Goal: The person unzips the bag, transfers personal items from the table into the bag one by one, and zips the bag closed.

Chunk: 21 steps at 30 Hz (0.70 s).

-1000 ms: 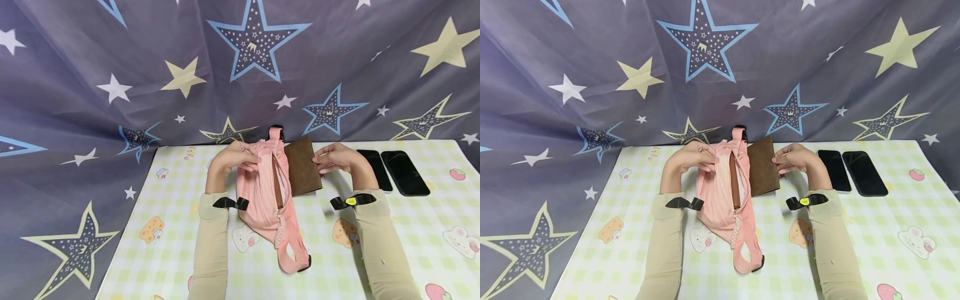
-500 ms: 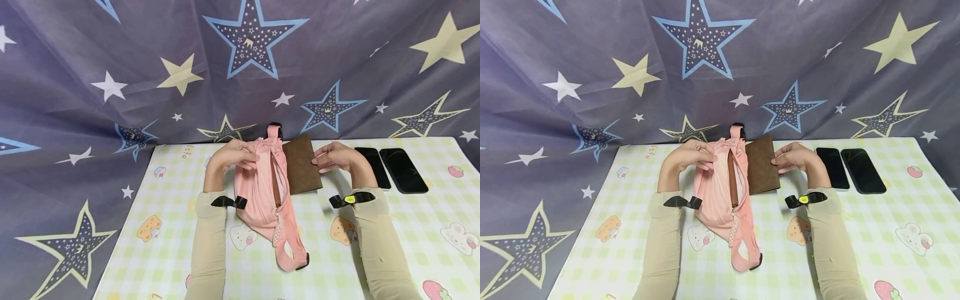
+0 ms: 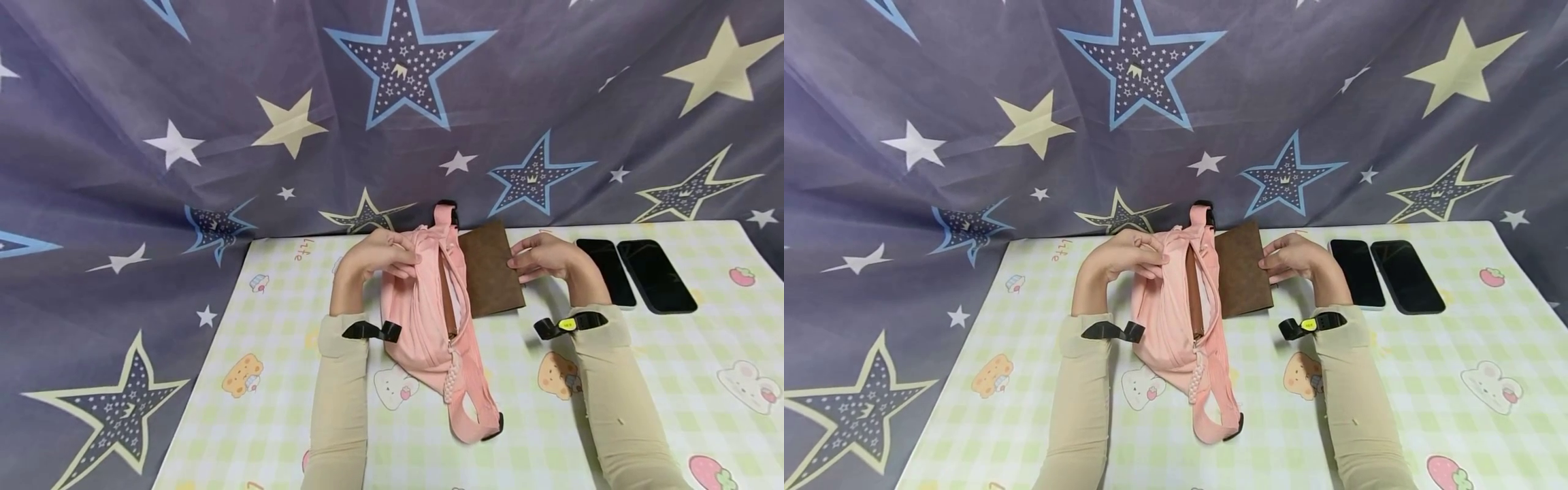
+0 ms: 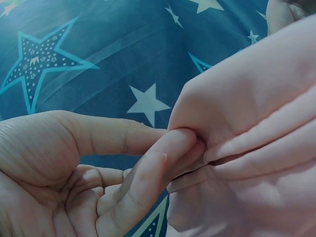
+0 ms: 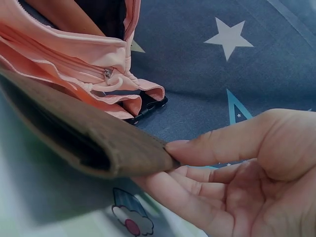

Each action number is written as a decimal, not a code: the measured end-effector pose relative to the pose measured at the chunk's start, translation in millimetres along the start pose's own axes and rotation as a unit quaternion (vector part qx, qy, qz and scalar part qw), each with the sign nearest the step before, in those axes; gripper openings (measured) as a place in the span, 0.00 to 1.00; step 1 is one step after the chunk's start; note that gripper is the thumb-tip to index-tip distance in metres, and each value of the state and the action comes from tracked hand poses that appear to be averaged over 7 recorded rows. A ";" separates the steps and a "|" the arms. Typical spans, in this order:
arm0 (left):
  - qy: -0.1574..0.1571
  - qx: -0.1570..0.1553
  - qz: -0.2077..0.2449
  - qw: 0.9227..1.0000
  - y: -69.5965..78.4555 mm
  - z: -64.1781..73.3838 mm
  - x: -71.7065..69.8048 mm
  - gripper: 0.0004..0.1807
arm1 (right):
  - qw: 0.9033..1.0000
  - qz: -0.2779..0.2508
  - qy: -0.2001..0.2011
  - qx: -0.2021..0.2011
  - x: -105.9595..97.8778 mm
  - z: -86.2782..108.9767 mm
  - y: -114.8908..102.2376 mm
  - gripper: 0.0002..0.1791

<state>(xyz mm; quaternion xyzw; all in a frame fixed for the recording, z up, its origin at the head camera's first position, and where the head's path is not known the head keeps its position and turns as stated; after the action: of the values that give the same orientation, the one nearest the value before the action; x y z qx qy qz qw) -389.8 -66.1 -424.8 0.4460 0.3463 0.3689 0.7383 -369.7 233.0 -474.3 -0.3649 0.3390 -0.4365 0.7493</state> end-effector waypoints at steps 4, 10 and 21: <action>0.000 0.000 -0.001 1.000 0.1 1.1 -0.7 0.08 | 1.000 0.000 -0.001 0.000 0.3 -1.4 0.1 0.25; -0.002 -0.002 0.001 1.000 1.3 2.6 0.7 0.09 | 1.000 -0.001 -0.001 -0.003 0.3 -1.3 0.9 0.24; -0.002 -0.005 0.000 1.000 -0.3 0.1 0.2 0.10 | 1.000 -0.027 0.002 -0.013 -1.9 0.2 -0.5 0.23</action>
<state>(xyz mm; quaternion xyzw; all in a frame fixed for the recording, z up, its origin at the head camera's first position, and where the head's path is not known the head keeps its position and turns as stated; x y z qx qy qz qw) -389.6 -66.1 -425.1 0.4429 0.3434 0.3697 0.7411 -370.4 234.6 -473.4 -0.3821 0.3363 -0.4528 0.7320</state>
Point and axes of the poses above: each hand's wrist, its own z-axis away from the middle knuckle, its own x-axis out of the palm, y = z × x, the point moved 6 cm from there along -z, towards the middle knuckle, and after that the axes turned 4 degrees about y, right-handed, at the moved point
